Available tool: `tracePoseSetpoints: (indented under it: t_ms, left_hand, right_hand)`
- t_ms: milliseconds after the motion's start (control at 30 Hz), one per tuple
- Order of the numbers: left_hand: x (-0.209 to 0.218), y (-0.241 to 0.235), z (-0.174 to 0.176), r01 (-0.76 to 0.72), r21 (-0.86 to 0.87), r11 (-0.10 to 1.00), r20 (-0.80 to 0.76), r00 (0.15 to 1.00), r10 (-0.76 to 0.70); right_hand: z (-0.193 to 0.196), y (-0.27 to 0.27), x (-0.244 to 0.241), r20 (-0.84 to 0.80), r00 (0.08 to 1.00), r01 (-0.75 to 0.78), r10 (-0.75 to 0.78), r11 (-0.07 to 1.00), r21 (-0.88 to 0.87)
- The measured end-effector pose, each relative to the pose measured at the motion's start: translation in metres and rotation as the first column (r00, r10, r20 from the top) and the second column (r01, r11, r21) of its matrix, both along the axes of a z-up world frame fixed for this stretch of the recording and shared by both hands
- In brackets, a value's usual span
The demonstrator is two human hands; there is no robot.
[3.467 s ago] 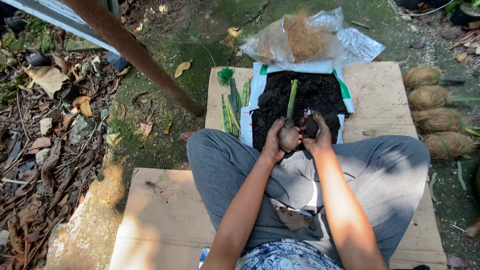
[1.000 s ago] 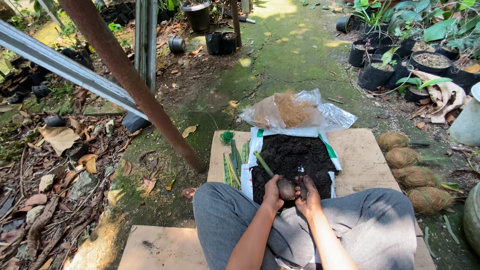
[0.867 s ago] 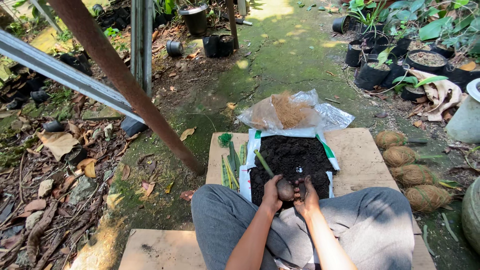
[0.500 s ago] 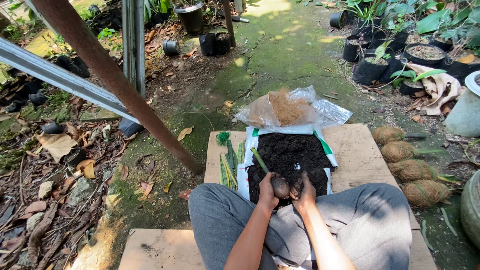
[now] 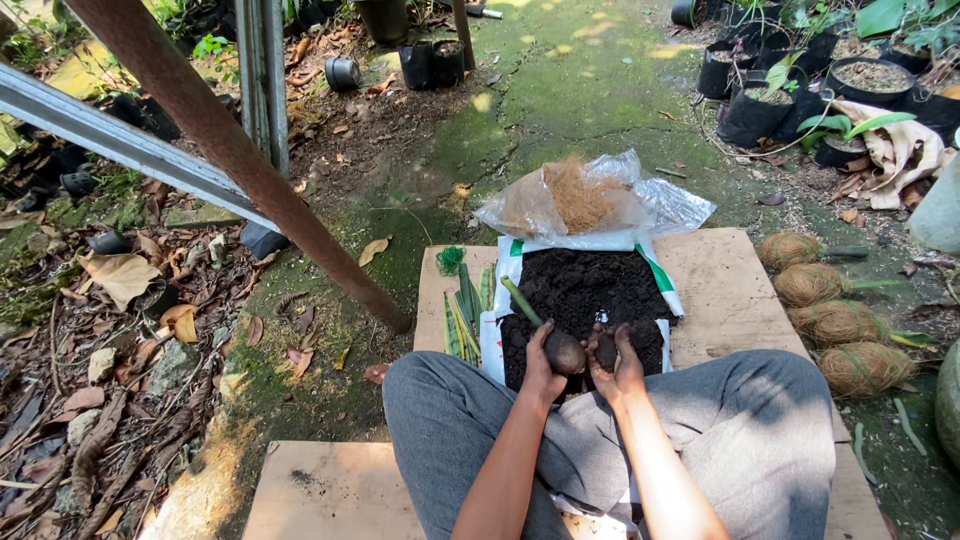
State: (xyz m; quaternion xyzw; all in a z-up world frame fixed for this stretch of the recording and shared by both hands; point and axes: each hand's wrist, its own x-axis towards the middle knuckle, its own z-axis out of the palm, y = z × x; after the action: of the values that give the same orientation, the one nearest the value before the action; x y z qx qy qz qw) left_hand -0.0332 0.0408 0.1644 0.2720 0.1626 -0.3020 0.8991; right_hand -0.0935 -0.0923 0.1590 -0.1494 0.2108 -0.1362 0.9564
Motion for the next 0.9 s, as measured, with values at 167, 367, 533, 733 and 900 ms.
tracePoseSetpoints:
  t_ms: [167,367,533,733,900]
  left_hand:
    - [-0.001,0.003,0.0,0.021,0.011,1.0,-0.033,0.999,-0.021]
    - [0.0,0.002,0.0,0.015,0.06,0.998,-0.046,0.999,-0.012]
    - [-0.002,0.003,0.003,-0.057,-0.048,0.997,-0.12,0.991,0.05]
    - [-0.006,0.004,0.015,0.007,-0.066,0.998,-0.014,1.0,-0.008]
    - [-0.009,0.004,0.016,0.005,0.059,0.998,0.081,0.997,-0.009]
  right_hand:
    - [-0.029,-0.01,0.005,0.109,0.994,0.005,-0.002,1.0,-0.024]
    - [-0.026,-0.005,0.004,-0.064,0.997,0.038,-0.043,0.996,-0.075]
    - [-0.006,-0.003,0.001,-0.083,0.995,0.05,-0.051,0.999,-0.015]
    - [-0.019,-0.005,0.0,0.027,0.999,-0.015,0.017,0.995,-0.098]
    - [-0.043,-0.008,0.009,-0.118,0.993,-0.044,0.019,0.975,-0.218]
